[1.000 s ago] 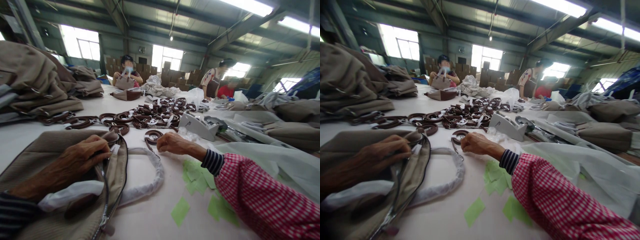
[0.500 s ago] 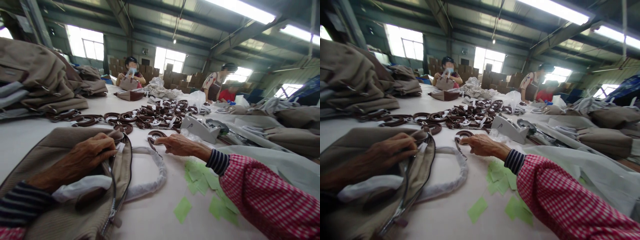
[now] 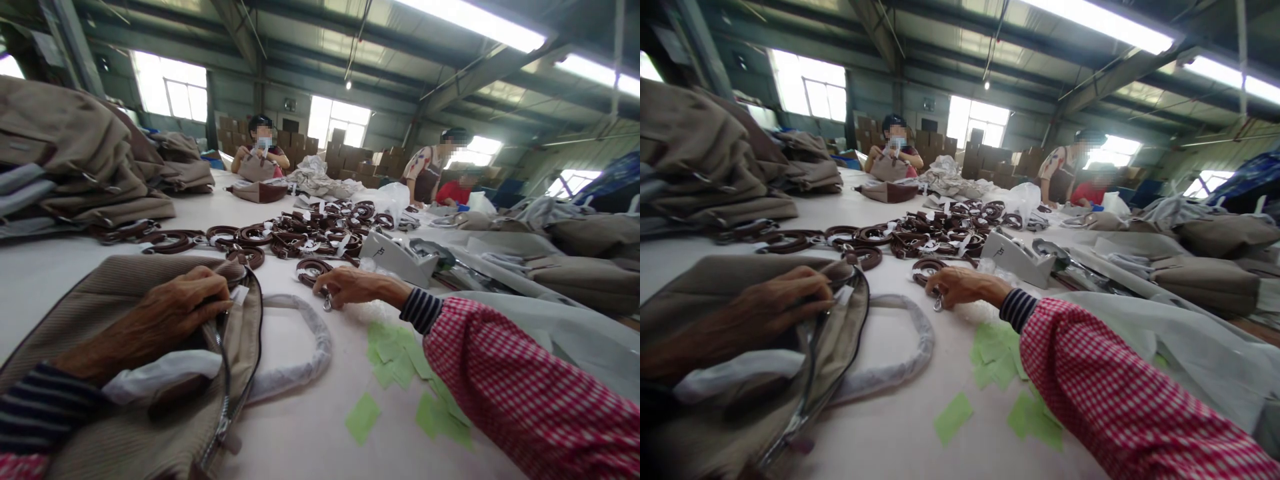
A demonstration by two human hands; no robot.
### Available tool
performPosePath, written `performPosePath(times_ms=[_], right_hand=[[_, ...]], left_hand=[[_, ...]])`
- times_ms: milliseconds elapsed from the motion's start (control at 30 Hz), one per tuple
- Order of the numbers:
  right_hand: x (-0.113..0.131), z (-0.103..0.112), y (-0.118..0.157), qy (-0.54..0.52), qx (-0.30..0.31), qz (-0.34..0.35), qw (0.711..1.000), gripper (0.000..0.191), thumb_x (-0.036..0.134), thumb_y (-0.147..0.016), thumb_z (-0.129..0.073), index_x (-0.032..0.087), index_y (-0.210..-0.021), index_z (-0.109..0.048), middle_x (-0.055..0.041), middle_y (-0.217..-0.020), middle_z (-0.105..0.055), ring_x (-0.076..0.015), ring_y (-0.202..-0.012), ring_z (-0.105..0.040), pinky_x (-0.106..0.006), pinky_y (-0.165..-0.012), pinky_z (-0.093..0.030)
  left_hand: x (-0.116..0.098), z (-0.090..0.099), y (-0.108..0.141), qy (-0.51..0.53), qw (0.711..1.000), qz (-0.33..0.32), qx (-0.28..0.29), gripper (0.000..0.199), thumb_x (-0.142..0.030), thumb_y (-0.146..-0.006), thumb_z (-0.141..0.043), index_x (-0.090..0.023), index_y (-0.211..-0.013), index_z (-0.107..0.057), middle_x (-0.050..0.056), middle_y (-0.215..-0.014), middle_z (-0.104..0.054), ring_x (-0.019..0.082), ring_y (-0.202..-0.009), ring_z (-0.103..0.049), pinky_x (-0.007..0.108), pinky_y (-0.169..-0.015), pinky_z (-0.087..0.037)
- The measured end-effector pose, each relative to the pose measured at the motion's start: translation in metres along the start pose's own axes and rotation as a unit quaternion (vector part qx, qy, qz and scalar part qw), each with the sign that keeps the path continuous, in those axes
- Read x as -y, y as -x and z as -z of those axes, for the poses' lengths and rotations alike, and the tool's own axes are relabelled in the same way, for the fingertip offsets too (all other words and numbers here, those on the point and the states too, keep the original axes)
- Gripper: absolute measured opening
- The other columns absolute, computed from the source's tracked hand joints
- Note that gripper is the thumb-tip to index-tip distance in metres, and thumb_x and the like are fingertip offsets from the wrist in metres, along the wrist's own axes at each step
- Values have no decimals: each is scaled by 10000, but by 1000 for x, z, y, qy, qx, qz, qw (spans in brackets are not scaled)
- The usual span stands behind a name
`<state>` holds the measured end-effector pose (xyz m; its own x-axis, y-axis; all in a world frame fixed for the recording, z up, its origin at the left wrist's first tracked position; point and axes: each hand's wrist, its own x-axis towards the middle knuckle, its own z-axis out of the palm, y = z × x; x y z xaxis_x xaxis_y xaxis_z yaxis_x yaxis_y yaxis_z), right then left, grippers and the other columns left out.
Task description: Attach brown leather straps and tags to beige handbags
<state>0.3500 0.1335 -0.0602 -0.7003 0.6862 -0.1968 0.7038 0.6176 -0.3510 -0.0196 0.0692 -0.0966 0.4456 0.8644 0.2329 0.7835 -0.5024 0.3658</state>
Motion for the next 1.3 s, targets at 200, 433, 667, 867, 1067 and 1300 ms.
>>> performPosePath(times_ms=[200, 433, 667, 867, 1067, 1300], right_hand=[[-4, -2, -5, -74, -14, 0, 997, 376, -10, -779, -708, 140, -1115, -784, 43, -750, -606, -105, -708, -520, -207, -668, -342], [-3, -14, -8, -2, -119, -4, 993, 133, 95, -854, -765, 155, -969, -792, -12, -863, -707, -125, -778, -569, -234, -725, -345], [34, -15, -6, -148, -239, 3, 960, 113, 100, -843, -651, 131, -868, -757, -2, -716, -714, -107, -626, -613, -198, -606, -392], [106, -22, -34, -212, -222, 35, 951, 94, 102, -800, -660, 141, -759, -735, 24, -593, -681, -80, -514, -562, -172, -521, -379], [115, -41, -72, -276, -133, -20, 952, 94, 148, -758, -641, 150, -741, -734, 5, -588, -679, -112, -487, -572, -187, -447, -356], [129, -44, -71, -232, -195, -38, 952, 112, 86, -771, -654, 128, -711, -739, 0, -577, -665, -84, -504, -546, -176, -523, -349]], left_hand=[[6, -3, -1, 4, 1000, -8, 3, 343, -444, -1093, -467, -211, -991, -698, 42, -1116, -619, 228, -999, -588, 353, -943, -429], [3, -1, -1, 29, 1000, -4, -11, 429, -580, -1062, -464, -227, -965, -687, 61, -1092, -630, 247, -975, -609, 371, -909, -450], [-27, 10, 1, 60, 997, 49, -15, 372, -489, -1028, -431, -200, -909, -632, 85, -1029, -622, 270, -1001, -583, 394, -915, -405], [-31, 15, -3, 109, 990, 84, -23, 297, -427, -945, -518, -181, -836, -643, 53, -898, -653, 239, -889, -593, 369, -807, -366], [-22, 13, -4, 133, 987, 81, -34, 250, -382, -900, -583, -165, -796, -650, 29, -804, -658, 194, -776, -578, 338, -727, -350], [-26, 16, -4, 108, 989, 95, -47, 243, -382, -862, -597, -162, -766, -642, 39, -756, -652, 194, -740, -573, 342, -711, -324]])
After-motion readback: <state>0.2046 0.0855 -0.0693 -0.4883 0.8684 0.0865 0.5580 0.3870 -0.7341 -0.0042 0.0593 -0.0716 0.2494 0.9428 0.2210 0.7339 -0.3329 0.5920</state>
